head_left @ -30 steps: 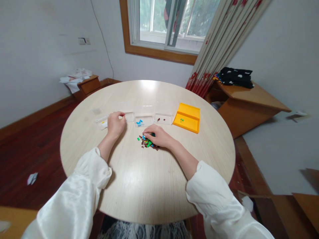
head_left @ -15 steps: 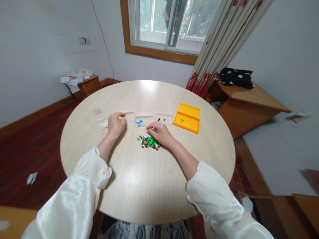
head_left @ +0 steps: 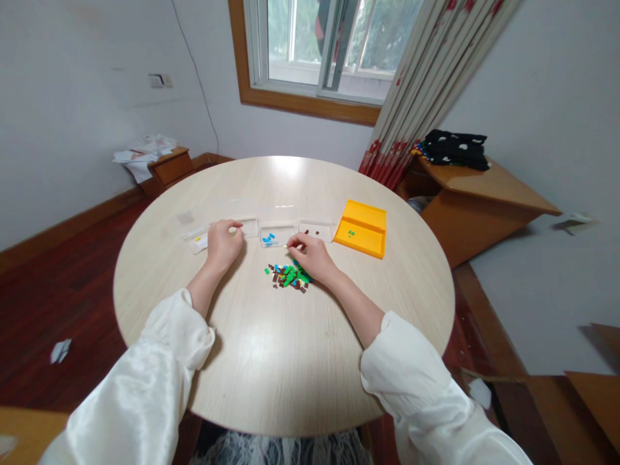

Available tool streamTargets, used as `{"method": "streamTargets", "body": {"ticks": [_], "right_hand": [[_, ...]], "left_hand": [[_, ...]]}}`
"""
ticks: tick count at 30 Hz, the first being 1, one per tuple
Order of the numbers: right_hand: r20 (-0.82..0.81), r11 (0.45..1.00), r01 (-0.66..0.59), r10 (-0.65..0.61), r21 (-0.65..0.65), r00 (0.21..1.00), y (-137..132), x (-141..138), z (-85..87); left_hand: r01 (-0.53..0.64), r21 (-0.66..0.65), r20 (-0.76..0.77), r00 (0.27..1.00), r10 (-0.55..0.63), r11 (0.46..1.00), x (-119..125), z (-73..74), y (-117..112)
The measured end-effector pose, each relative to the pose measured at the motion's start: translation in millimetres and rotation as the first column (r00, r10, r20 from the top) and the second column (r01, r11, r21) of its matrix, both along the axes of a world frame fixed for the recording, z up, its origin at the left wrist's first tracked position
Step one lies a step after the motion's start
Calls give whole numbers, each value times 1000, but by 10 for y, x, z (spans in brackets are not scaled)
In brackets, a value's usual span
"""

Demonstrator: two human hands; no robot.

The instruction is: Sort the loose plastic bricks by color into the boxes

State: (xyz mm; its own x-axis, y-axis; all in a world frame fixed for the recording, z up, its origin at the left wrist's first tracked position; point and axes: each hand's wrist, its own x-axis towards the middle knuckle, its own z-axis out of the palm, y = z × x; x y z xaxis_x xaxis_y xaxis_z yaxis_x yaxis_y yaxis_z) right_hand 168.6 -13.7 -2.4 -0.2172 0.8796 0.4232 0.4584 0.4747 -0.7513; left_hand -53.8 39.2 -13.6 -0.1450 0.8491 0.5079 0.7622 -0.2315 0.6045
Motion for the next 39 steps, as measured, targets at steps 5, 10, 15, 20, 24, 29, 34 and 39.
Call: {"method": "streamTargets", "body": {"ticks": [5, 10, 15, 20, 24, 29, 34, 39], "right_hand": [[-21, 999, 10, -11, -31, 1000, -7, -6, 14], [-150, 994, 15, -31, -107, 988, 28, -30, -5], [-374, 969, -59, -36, -240, 927, 73, -39, -18], [-439, 953, -109, -28, -283, 898, 63, -47, 6], [-454, 943, -140, -13, -302, 891, 55, -60, 7], [-458, 939, -151, -7, -308, 889, 52, -61, 10], [-462, 937, -148, -16, -317, 887, 39, -67, 23], [-457, 940, -144, -14, -309, 889, 20, -69, 48]], "left_hand": [[12, 41, 13, 1000, -13, 999, 28, 78, -54], [210, 237, -22, 977, -211, 948, 196, 259, -293], [507, 185, -133, 862, -490, 842, 358, 263, -443], [616, 97, -143, 786, -602, 782, 380, 197, -415], [635, 71, -138, 770, -623, 769, 382, 190, -407], [635, 89, -142, 771, -621, 767, 385, 178, -400], [629, 89, -146, 775, -614, 772, 387, 179, -399], [639, 104, -149, 768, -623, 762, 389, 180, -404]]}}
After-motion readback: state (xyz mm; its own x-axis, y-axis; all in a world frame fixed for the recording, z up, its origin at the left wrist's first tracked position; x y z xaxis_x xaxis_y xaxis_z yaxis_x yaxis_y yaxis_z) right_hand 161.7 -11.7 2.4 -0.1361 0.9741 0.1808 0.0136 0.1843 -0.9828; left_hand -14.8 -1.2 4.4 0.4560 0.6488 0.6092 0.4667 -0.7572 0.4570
